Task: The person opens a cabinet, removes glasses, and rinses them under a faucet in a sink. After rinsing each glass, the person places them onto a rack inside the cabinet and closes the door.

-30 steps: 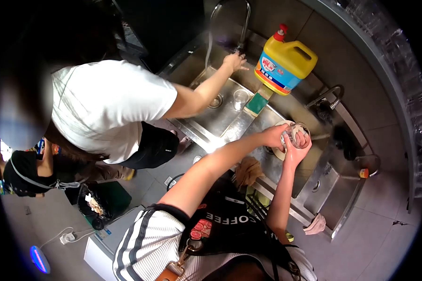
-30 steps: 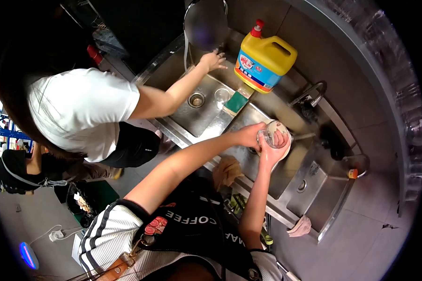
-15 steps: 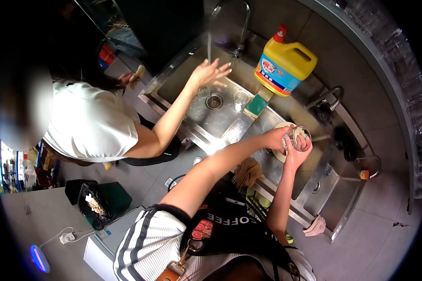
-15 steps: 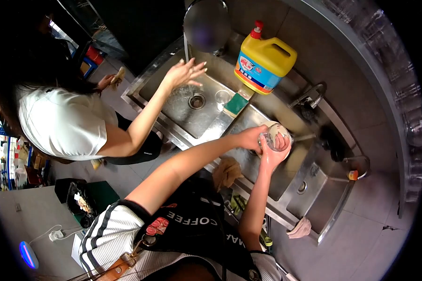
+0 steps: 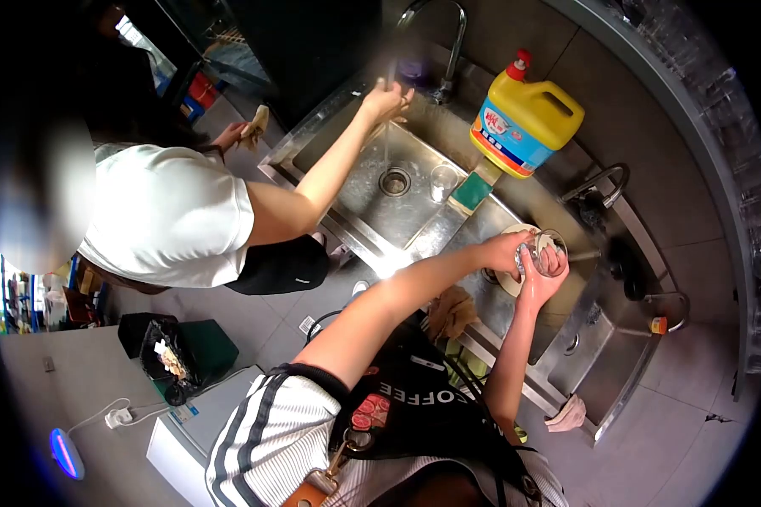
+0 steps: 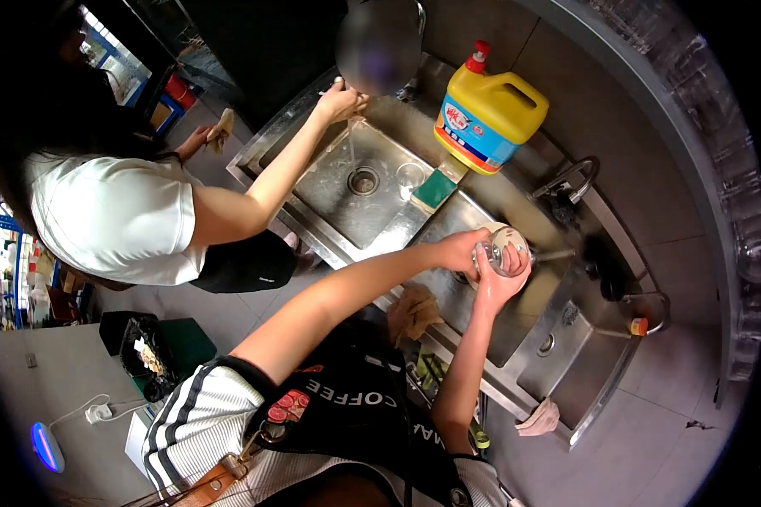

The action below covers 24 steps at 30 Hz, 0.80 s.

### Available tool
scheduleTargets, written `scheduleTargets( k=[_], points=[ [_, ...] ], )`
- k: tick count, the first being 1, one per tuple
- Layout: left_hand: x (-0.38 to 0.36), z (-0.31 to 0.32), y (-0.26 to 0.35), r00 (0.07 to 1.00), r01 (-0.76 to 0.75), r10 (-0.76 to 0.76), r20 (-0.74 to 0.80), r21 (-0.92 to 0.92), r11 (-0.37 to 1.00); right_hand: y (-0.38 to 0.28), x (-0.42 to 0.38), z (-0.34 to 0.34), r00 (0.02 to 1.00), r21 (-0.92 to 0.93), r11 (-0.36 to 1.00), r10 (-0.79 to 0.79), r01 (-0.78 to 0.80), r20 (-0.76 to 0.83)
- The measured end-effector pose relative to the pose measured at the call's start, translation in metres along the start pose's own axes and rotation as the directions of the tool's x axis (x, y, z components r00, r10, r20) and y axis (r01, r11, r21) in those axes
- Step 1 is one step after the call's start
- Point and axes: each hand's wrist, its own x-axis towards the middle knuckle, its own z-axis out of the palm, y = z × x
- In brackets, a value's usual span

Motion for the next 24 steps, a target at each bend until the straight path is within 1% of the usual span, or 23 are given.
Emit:
scheduleTargets(
  k=[3,5,9,12,15,18,21,24],
  points=[
    [0.0,0.0,-0.003,0.999,-0.034,0.035,-0.026,0.037,0.999,-0.004,0.0,0.003,1.0,0.009,1.0,0.012,-0.012,0.0],
    [0.001,-0.001,-0.005,0.999,-0.032,0.032,-0.023,0.01,0.999,-0.005,0.0,0.004,0.999,0.045,0.999,0.031,-0.031,0.01],
    [0.004,0.001,-0.008,0.999,-0.046,0.045,-0.022,-0.005,0.999,0.002,0.002,0.003,1.0,0.02,1.0,0.008,-0.008,-0.001],
    [0.005,0.001,-0.006,1.0,0.006,-0.006,0.005,-0.004,1.0,-0.002,0.002,0.002,1.0,0.011,1.0,0.013,-0.013,-0.004],
    [0.003,0.0,-0.001,0.998,-0.058,0.058,-0.019,-0.001,0.998,-0.002,0.001,0.003,1.0,0.023,1.0,0.018,-0.018,-0.01],
    [0.006,0.003,-0.001,1.0,0.022,-0.022,-0.012,0.011,1.0,-0.001,0.003,0.002,1.0,0.031,1.0,0.001,0.0,-0.019],
    [0.008,0.012,-0.014,0.991,-0.09,0.088,-0.099,-0.016,0.996,-0.001,0.004,0.0,0.999,0.014,0.999,-0.03,0.03,-0.018],
    [0.018,0.017,-0.021,0.992,-0.129,0.129,-0.013,-0.145,0.981,-0.003,0.004,0.0,0.998,0.026,1.0,0.01,-0.009,-0.055]
  ],
)
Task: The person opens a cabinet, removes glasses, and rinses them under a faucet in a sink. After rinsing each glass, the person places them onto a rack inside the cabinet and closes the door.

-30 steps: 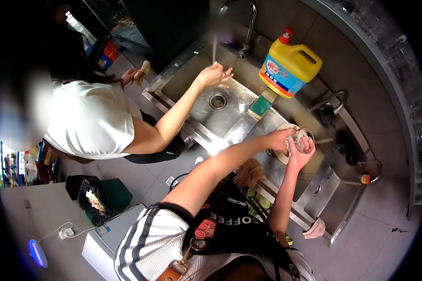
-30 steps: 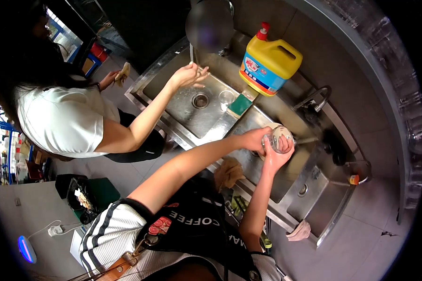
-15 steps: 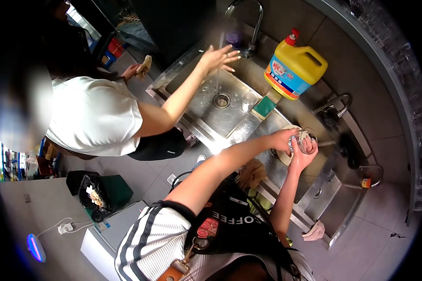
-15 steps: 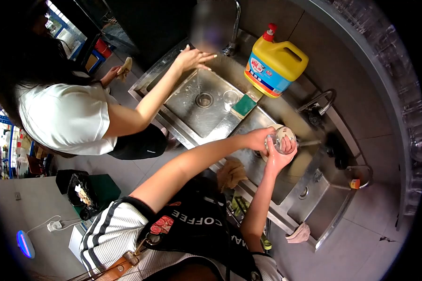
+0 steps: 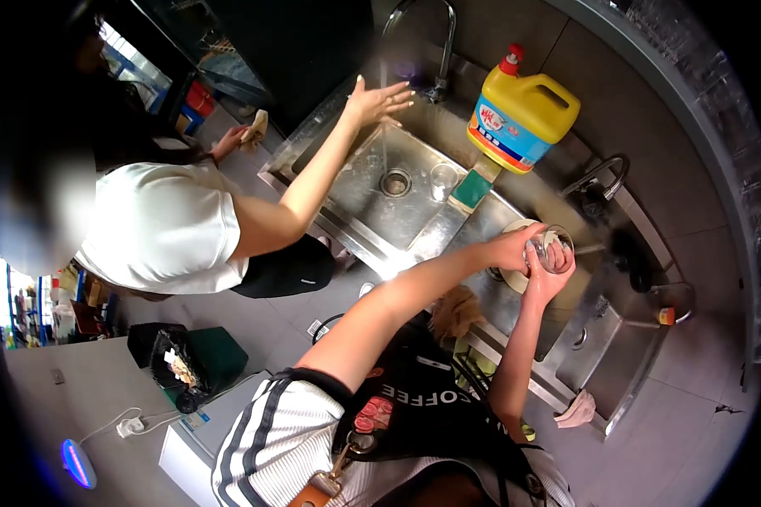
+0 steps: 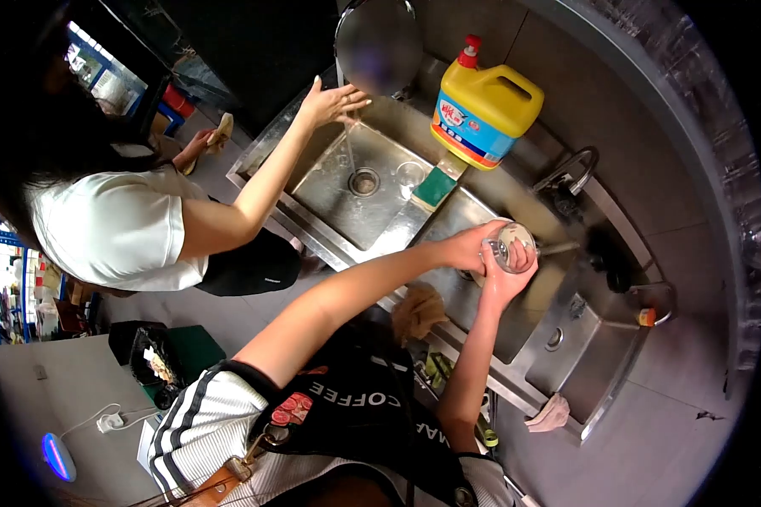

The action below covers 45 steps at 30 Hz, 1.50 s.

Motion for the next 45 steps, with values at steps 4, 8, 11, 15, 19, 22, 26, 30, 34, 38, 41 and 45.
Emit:
scheduleTargets(
  k=[4,8,11,15,19,22,26,30,34,38,41,45],
  points=[
    [0.001,-0.001,0.007,0.999,0.028,-0.028,0.046,-0.016,0.999,0.002,0.001,-0.003,0.999,0.002,1.0,-0.031,0.031,0.012],
    [0.001,0.0,0.009,0.999,0.037,-0.037,0.022,0.0,0.999,0.005,0.002,-0.005,1.0,-0.009,1.0,-0.01,0.011,0.016],
    [0.003,0.001,0.002,1.0,0.025,-0.025,-0.008,-0.004,1.0,0.005,0.003,-0.004,1.0,-0.005,1.0,0.014,-0.013,0.015],
    [0.008,0.003,-0.017,0.999,0.038,-0.039,-0.038,-0.028,0.999,0.006,0.004,0.0,1.0,-0.001,1.0,0.024,-0.024,0.019],
    [0.006,-0.002,-0.013,0.999,0.031,-0.032,-0.028,-0.054,0.998,0.009,0.006,0.002,0.999,-0.01,1.0,0.017,-0.017,0.028],
    [0.008,-0.001,-0.017,1.0,0.0,-0.003,-0.03,-0.109,0.994,0.006,0.006,0.005,0.999,0.011,0.999,0.034,-0.034,0.028],
    [0.008,-0.003,-0.019,1.0,0.004,-0.007,-0.028,-0.114,0.993,0.003,0.005,0.009,0.998,0.019,0.998,0.054,-0.055,0.022],
    [0.005,-0.008,-0.006,0.998,0.056,-0.058,-0.03,-0.078,0.995,0.008,0.006,0.007,0.999,0.002,0.999,0.039,-0.039,0.026],
    [0.006,-0.007,-0.008,0.998,0.031,-0.034,-0.045,-0.08,0.996,0.013,0.007,0.006,1.0,-0.019,1.0,0.018,-0.017,0.025],
    [0.005,-0.009,-0.004,0.998,0.056,-0.055,0.013,-0.047,0.997,0.014,0.007,0.005,0.999,0.002,1.0,0.025,-0.025,0.022],
    [0.007,-0.005,-0.015,0.999,0.033,-0.036,-0.035,-0.074,0.997,0.012,0.007,0.006,0.999,0.001,0.999,0.036,-0.036,0.017],
    [0.007,-0.005,-0.015,0.999,0.031,-0.034,-0.04,-0.056,0.998,0.007,0.005,0.008,0.999,0.006,0.999,0.049,-0.049,0.014]
  ],
)
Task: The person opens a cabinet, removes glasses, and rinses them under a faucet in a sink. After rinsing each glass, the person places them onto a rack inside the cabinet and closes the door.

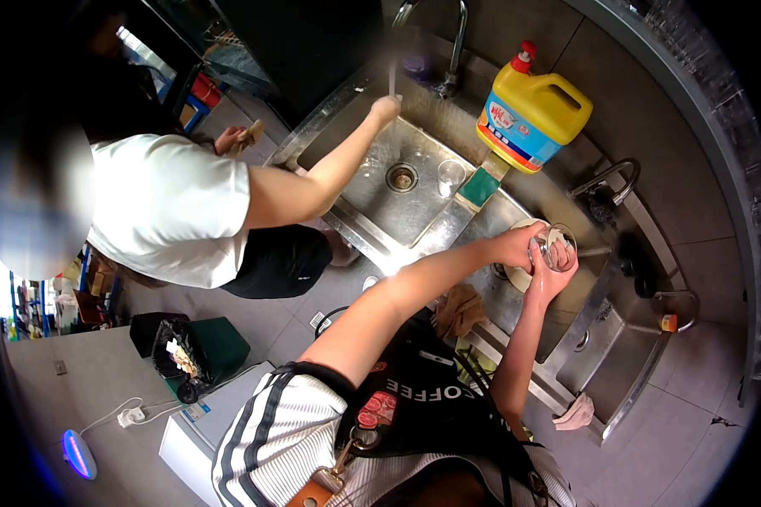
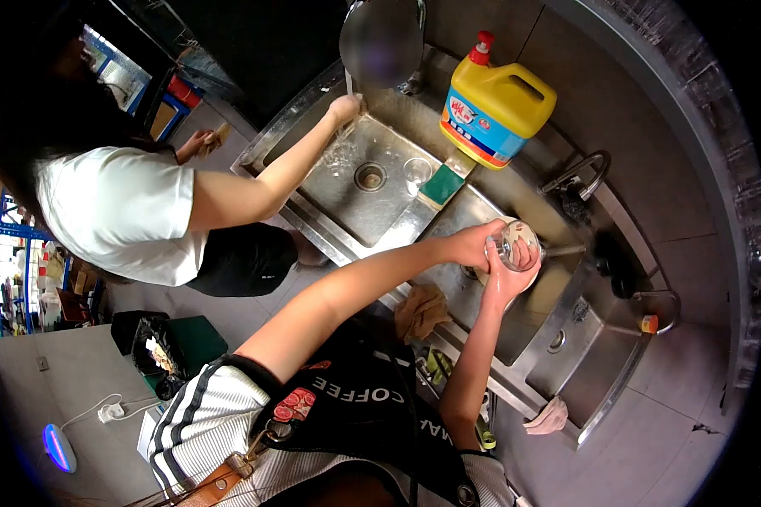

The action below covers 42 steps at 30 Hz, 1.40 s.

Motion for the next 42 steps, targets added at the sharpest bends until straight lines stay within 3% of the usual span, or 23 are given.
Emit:
scheduleTargets(
  k=[22,25,31,34,40,42],
  points=[
    [-0.003,0.006,-0.003,0.998,0.036,-0.035,0.059,-0.015,0.999,-0.011,-0.008,-0.003,0.999,0.022,0.999,0.035,-0.034,-0.031],
    [-0.003,0.008,-0.006,0.997,-0.049,0.052,0.065,-0.049,0.998,-0.014,-0.009,-0.003,0.998,0.035,0.998,0.048,-0.047,-0.029],
    [-0.007,0.005,0.004,0.996,0.043,-0.046,0.077,0.039,0.998,-0.005,-0.008,-0.007,0.999,0.014,1.0,0.013,-0.013,-0.03],
    [-0.01,0.002,0.011,0.997,0.019,-0.024,0.072,0.067,0.998,-0.001,-0.008,-0.007,1.0,0.022,1.0,0.003,-0.002,-0.026],
    [-0.012,0.005,0.011,0.999,0.009,-0.007,0.042,-0.048,0.999,-0.003,-0.011,-0.008,1.0,0.029,0.999,-0.013,0.014,-0.013],
    [-0.013,0.003,0.012,0.998,0.005,-0.006,0.068,0.015,1.0,-0.004,-0.012,-0.008,1.0,0.036,0.999,-0.01,0.01,-0.01]
  ],
)
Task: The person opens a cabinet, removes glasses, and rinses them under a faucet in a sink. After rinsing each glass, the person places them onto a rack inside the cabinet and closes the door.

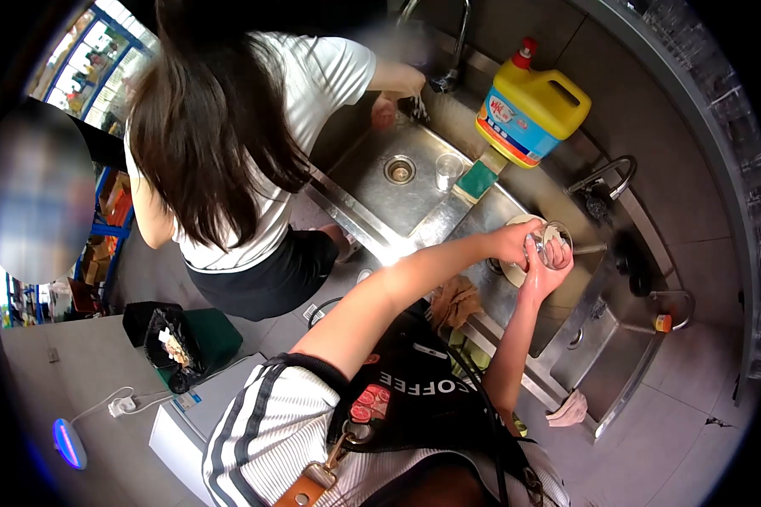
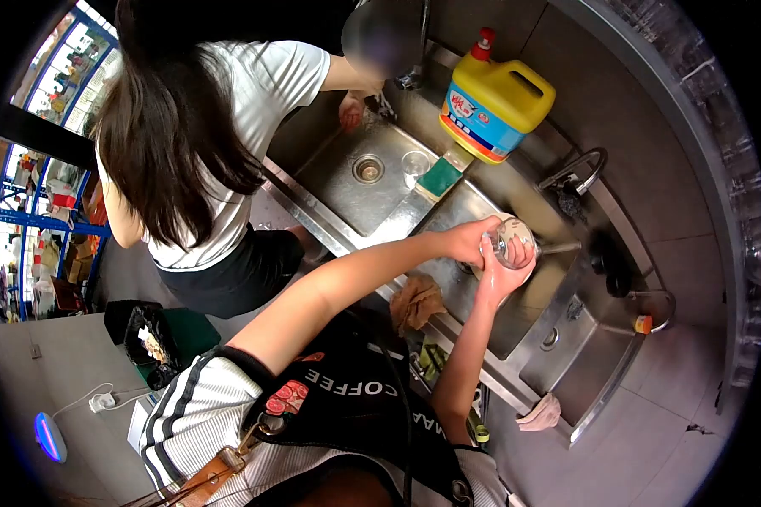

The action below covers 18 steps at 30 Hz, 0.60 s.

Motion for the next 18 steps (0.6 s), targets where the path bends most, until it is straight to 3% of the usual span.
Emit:
scheduleTargets(
  k=[13,18],
  points=[
    [0.003,0.003,0.0,0.999,0.036,-0.035,-0.013,0.058,0.998,-0.006,0.004,0.001,1.0,0.014,1.0,0.013,-0.013,-0.025],
    [0.008,0.005,-0.01,0.998,-0.026,0.026,-0.053,-0.013,1.0,0.0,0.005,-0.002,0.999,-0.021,0.999,-0.046,0.046,-0.005]
  ],
)
